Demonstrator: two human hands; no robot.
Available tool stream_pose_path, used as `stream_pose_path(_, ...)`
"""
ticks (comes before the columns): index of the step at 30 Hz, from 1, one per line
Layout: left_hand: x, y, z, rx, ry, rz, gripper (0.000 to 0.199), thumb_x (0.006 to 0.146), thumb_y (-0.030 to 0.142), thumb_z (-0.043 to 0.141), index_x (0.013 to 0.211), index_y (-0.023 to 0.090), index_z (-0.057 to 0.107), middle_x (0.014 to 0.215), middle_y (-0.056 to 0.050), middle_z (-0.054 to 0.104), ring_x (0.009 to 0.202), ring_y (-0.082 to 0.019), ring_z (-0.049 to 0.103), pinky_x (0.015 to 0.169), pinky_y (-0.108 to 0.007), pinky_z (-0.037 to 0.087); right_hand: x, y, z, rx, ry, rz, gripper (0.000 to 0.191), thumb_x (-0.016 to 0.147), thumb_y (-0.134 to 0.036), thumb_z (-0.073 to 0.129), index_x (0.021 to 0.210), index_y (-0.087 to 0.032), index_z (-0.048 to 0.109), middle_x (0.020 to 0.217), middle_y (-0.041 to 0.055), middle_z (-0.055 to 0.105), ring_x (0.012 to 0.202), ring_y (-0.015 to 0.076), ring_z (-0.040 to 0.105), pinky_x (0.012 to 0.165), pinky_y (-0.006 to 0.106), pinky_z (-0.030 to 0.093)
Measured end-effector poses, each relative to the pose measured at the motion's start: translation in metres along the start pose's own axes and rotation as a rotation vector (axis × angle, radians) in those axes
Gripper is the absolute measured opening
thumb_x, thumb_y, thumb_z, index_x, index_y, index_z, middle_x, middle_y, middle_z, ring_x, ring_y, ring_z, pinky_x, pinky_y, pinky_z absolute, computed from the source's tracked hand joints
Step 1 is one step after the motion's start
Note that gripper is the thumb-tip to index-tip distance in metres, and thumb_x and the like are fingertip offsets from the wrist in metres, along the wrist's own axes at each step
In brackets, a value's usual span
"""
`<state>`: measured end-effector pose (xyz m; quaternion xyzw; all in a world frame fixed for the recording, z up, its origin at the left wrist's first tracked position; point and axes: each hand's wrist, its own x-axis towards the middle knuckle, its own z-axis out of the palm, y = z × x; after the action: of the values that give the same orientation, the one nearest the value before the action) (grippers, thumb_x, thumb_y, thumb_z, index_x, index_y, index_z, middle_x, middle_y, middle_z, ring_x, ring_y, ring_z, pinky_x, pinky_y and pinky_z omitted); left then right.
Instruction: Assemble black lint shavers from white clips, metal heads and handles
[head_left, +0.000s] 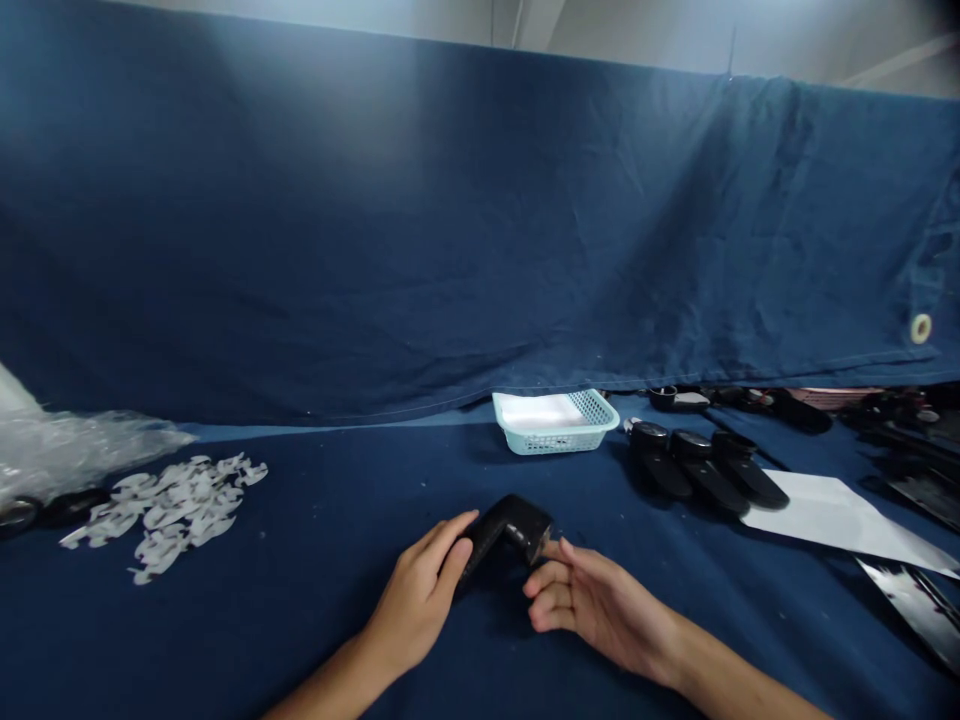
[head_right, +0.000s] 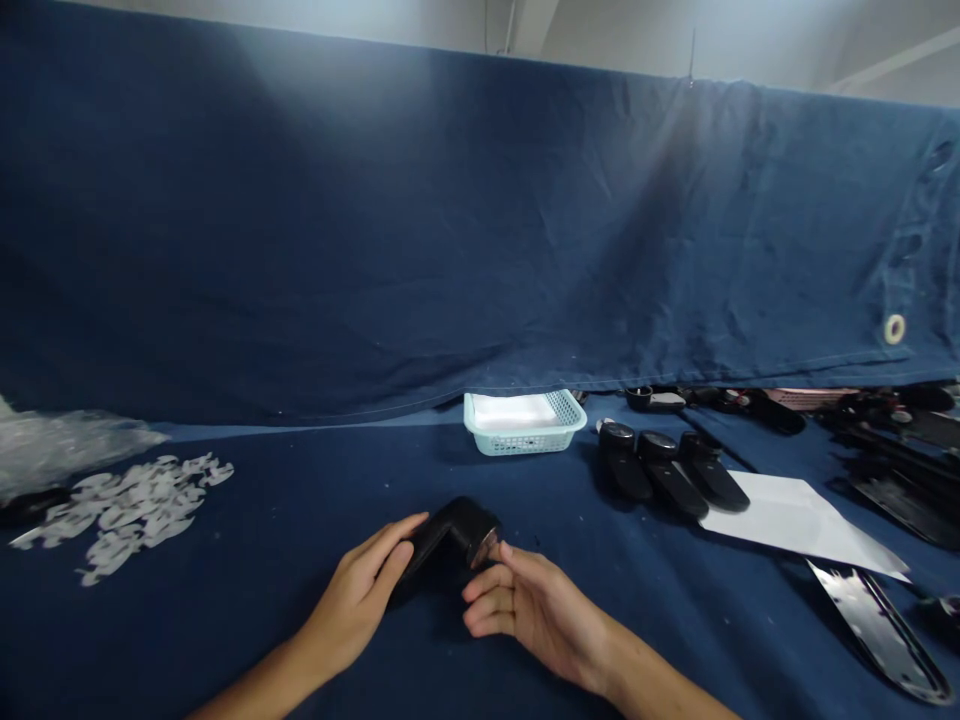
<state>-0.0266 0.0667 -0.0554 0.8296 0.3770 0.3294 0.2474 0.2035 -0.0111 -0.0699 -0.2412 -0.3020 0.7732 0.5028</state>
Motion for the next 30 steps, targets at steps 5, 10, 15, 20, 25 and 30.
stream_pose_path(5, 0.008, -0.010, -0.001, -0.006, 0.138, -0.140, 0.035, 0.098, 0.042, 0.036, 0.118, 0.025, 0.059, 0.111, -0.002, 0.069, 0.104, -0.018, 0.064, 0.092, -0.031, 0.049, -0.001, -0.002, 0.000, -0.031, 0.004, 0.015, 0.038, 0.098, -0.033, 0.043, 0.116, -0.005, 0.062, 0.099, 0.0150, 0.071, 0.083, 0.0217, 0.069, 0.085, 0.037, 0.046)
stream_pose_path(10, 0.012, -0.018, -0.002, 0.037, 0.235, -0.209, 0.033, 0.096, 0.044, 0.039, 0.109, 0.025, 0.062, 0.106, -0.003, 0.070, 0.096, -0.021, 0.066, 0.085, -0.034, 0.051, -0.002, -0.005, 0.001, -0.050, 0.010, 0.019, 0.037, 0.098, -0.029, 0.043, 0.117, -0.004, 0.062, 0.102, 0.0158, 0.070, 0.083, 0.0219, 0.069, 0.085, 0.037, 0.046)
stream_pose_path(15, 0.009, -0.018, 0.000, 0.116, 0.281, -0.135, 0.029, 0.096, 0.041, 0.040, 0.110, 0.027, 0.060, 0.113, -0.003, 0.064, 0.106, -0.021, 0.059, 0.095, -0.039, 0.045, -0.002, -0.005, 0.002, -0.053, 0.011, 0.013, 0.035, 0.097, -0.027, 0.043, 0.120, -0.005, 0.059, 0.103, 0.0160, 0.070, 0.084, 0.0221, 0.069, 0.085, 0.038, 0.046)
stream_pose_path(20, 0.008, -0.017, -0.003, 0.243, 0.357, -0.051, 0.027, 0.096, 0.037, 0.040, 0.113, 0.024, 0.056, 0.128, -0.007, 0.052, 0.121, -0.025, 0.047, 0.102, -0.047, 0.036, -0.001, -0.002, -0.001, -0.047, 0.001, 0.012, 0.035, 0.096, -0.026, 0.044, 0.120, -0.006, 0.059, 0.103, 0.0163, 0.069, 0.083, 0.0220, 0.069, 0.084, 0.038, 0.046)
stream_pose_path(25, 0.005, -0.008, -0.006, 0.380, 0.272, 0.086, 0.032, 0.087, 0.040, 0.056, 0.115, 0.025, 0.054, 0.113, -0.006, 0.062, 0.105, -0.027, 0.056, 0.088, -0.045, 0.041, -0.001, -0.003, -0.002, -0.061, 0.009, 0.012, 0.034, 0.095, -0.028, 0.046, 0.119, -0.008, 0.060, 0.103, 0.0156, 0.069, 0.084, 0.0220, 0.068, 0.085, 0.038, 0.046)
stream_pose_path(30, 0.000, -0.002, -0.001, 0.472, 0.225, 0.205, 0.032, 0.085, 0.034, 0.059, 0.115, 0.022, 0.056, 0.109, -0.009, 0.065, 0.102, -0.029, 0.057, 0.091, -0.049, 0.038, -0.002, -0.003, 0.003, -0.097, -0.005, 0.001, 0.035, 0.091, -0.033, 0.052, 0.118, -0.012, 0.061, 0.104, 0.0142, 0.068, 0.084, 0.0223, 0.068, 0.083, 0.039, 0.047)
